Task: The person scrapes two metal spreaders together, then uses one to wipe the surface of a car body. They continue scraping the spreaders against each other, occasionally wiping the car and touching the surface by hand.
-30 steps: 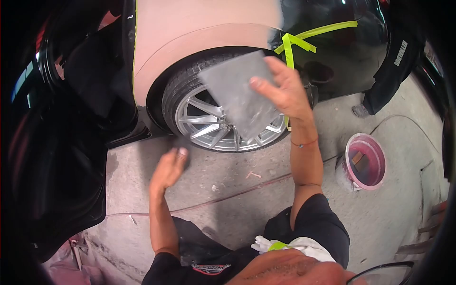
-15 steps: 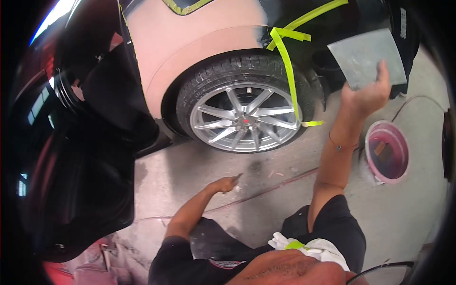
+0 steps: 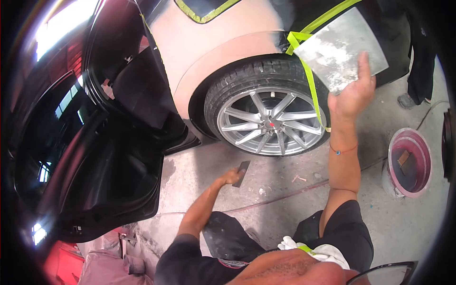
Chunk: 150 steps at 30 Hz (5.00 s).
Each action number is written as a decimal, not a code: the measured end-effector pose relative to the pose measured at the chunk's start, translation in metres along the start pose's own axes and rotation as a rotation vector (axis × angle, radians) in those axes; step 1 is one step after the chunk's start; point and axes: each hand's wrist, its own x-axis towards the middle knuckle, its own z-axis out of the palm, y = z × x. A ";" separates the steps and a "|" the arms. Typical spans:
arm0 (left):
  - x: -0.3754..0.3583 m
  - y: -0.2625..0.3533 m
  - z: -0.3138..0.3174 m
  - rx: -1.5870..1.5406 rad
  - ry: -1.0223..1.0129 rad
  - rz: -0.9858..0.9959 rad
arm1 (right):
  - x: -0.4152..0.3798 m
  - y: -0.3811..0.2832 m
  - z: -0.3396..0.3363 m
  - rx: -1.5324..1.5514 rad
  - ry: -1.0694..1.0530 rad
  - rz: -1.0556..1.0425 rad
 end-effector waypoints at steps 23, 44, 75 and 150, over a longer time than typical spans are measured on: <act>0.038 0.007 0.084 0.128 -0.537 0.157 | -0.020 -0.011 0.018 0.055 0.019 0.058; 0.024 -0.027 0.074 0.007 -0.408 0.095 | -0.067 0.036 0.027 -0.052 -0.245 0.152; 0.037 -0.022 0.076 0.008 -0.466 0.113 | -0.072 0.042 0.025 -0.165 -0.291 0.150; -0.066 0.028 -0.217 -1.881 1.476 0.800 | -0.067 0.115 0.236 -1.487 -1.096 -0.852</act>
